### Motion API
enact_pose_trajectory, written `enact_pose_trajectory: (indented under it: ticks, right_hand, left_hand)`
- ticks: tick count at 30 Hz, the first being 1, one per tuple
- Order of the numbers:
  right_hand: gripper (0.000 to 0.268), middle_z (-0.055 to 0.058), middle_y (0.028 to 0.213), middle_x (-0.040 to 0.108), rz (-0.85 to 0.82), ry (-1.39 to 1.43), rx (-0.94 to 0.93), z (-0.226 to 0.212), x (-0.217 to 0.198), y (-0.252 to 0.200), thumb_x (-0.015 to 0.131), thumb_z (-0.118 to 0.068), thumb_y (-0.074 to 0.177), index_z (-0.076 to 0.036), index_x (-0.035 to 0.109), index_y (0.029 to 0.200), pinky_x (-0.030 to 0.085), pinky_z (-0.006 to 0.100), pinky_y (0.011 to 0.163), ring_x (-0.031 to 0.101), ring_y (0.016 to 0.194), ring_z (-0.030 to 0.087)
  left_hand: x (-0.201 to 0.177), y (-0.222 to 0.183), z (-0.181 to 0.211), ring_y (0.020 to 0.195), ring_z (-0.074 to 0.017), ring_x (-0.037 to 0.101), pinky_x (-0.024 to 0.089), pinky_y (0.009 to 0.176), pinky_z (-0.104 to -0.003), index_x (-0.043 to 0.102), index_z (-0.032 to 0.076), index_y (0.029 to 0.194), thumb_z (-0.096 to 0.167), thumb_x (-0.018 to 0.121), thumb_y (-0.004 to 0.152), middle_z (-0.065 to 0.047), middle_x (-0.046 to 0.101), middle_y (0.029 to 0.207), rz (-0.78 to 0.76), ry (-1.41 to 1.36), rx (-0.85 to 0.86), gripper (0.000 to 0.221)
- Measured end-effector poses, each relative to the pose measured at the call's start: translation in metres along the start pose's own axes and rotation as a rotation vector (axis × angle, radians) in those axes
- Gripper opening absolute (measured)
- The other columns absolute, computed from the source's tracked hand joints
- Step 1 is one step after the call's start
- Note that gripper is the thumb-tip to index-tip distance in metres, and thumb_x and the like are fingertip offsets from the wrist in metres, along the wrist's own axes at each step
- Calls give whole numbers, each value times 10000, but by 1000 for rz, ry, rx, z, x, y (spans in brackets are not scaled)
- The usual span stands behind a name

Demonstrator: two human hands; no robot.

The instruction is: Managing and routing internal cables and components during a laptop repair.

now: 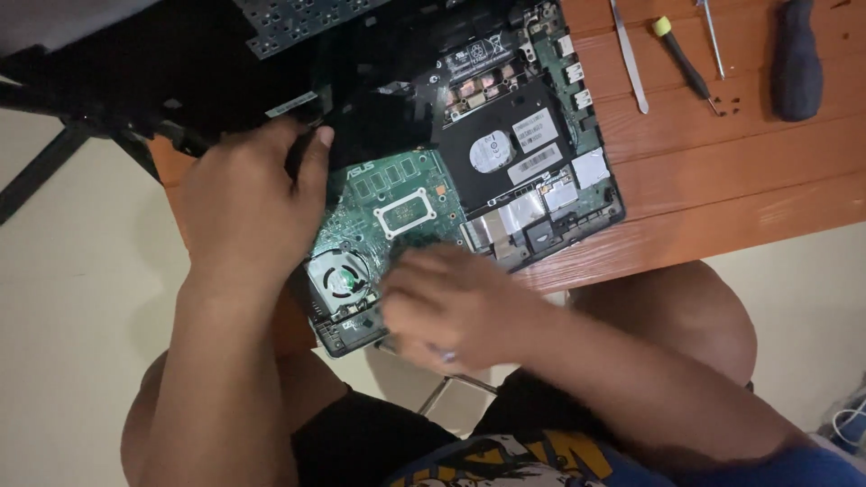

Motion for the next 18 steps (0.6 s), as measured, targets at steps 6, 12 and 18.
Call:
enact_pose_trajectory:
  ticks: [6, 12, 18]
  right_hand:
    - [348, 193, 847, 676, 524, -202, 248, 41, -142, -15, 328, -178, 1187, 76, 519, 1046, 461, 346, 623, 653, 653, 239]
    - [87, 137, 1412, 686, 39, -335, 608, 75, -146, -30, 613, -156, 1057, -78, 602, 1093, 474, 445, 880, 635, 1051, 298]
    - [65, 106, 840, 651, -43, -293, 651, 78, -147, -36, 686, -96, 990, -108, 699, 1053, 485, 396, 745, 610, 725, 241]
  left_hand:
    - [-2, -2, 0, 700, -358, 683, 442, 463, -488, 770, 186, 1018, 393, 556, 1078, -61, 694, 727, -22, 13, -17, 304]
    - [-8, -3, 4, 935, -258, 673, 459, 531, -459, 735, 162, 864, 367, 666, 802, 43, 733, 893, -115, -107, 170, 225]
    - [0, -4, 5, 768, -259, 636, 450, 482, -420, 705, 118, 776, 271, 677, 769, -3, 625, 728, -115, -96, 265, 155]
Point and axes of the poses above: each hand's wrist, its own y-axis towards the middle knuckle, its own x-axis out of the palm, z = x × y, the point moved 4 cm from there along y, towards the middle knuckle
